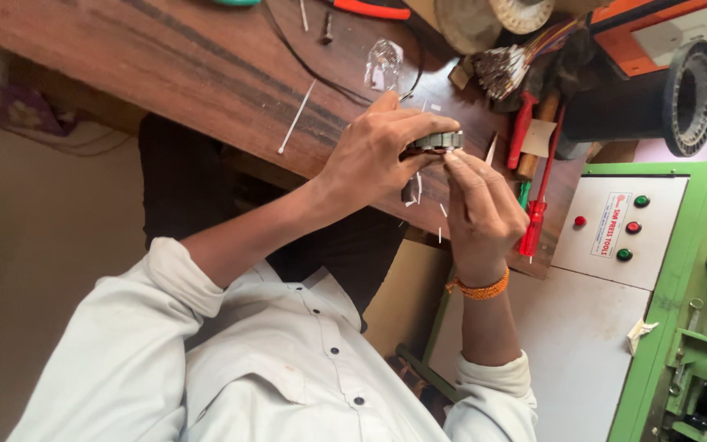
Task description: The person cuts small white plastic strips with scissors and inserts them into the slots of a copper-wound motor stator. They use a green screwdriver to press the strips into place and repeat the process for multiple slots.
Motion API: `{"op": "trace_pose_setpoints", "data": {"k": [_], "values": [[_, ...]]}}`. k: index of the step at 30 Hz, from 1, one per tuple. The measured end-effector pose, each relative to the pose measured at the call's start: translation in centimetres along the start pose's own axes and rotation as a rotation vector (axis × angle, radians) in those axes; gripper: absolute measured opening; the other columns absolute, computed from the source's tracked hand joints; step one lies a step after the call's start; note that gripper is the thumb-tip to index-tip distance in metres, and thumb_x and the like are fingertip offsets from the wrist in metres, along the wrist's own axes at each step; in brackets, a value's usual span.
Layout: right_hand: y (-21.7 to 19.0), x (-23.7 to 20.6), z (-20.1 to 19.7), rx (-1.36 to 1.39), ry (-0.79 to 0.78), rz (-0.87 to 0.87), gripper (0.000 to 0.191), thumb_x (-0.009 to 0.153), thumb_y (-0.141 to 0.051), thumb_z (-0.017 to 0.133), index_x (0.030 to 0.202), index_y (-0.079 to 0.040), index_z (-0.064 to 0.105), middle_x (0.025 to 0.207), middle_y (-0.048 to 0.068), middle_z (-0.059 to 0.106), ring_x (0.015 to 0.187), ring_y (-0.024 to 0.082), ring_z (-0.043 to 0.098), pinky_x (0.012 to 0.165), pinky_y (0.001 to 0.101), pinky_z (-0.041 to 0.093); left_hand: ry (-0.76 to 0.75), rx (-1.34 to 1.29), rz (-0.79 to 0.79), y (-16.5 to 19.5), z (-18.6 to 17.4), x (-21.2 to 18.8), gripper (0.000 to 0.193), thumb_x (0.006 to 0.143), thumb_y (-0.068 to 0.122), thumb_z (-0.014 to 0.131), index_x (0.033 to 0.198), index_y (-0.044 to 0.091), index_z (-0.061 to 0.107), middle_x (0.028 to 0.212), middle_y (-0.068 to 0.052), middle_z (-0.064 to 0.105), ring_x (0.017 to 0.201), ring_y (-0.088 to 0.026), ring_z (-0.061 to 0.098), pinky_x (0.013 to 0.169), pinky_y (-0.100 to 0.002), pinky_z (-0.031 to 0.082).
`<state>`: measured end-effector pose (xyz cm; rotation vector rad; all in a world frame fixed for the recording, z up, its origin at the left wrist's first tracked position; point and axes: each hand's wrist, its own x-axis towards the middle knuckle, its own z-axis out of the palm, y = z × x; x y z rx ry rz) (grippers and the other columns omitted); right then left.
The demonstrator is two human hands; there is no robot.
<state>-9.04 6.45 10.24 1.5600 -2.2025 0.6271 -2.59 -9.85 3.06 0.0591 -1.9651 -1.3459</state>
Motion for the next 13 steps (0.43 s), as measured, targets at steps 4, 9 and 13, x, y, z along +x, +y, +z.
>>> {"op": "trace_pose_setpoints", "data": {"k": [4, 9, 13], "values": [[0.4, 0.2, 0.7, 0.004, 0.074, 0.001, 0.017, 0.097, 0.01, 0.08, 0.11, 0.0, 0.074, 0.107, 0.013, 0.074, 0.097, 0.026, 0.075, 0.085, 0.0318, 0.061, 0.025, -0.008, 0.01, -0.1, 0.3, -0.3, 0.04, 0.087, 0.019, 0.083, 0.124, 0.018, 0.071, 0.105, 0.001, 0.075, 0.092, -0.025, 0.06, 0.083, -0.037, 0.054], [1.7, -0.2, 2.0, 0.194, 0.231, 0.276, 0.014, 0.092, 0.009, 0.078, 0.103, 0.0, 0.076, 0.098, 0.013, 0.074, 0.08, 0.018, 0.067, 0.068, 0.0247, 0.049, 0.01, 0.005, -0.007, -0.2, -0.1, -0.2, 0.043, 0.088, 0.024, 0.083, 0.127, 0.019, 0.068, 0.109, 0.002, 0.076, 0.092, -0.024, 0.059, 0.084, -0.037, 0.054], [3.0, -1.9, 3.9, 0.374, 0.35, 0.337, 0.013, 0.097, 0.006, 0.079, 0.106, -0.003, 0.074, 0.102, 0.01, 0.075, 0.092, 0.018, 0.07, 0.081, 0.0252, 0.057, -0.048, 0.005, -0.049, -0.3, 0.2, 0.1, 0.052, 0.091, 0.027, 0.082, 0.137, 0.018, 0.062, 0.11, 0.003, 0.076, 0.092, -0.024, 0.06, 0.086, -0.036, 0.053]]}}
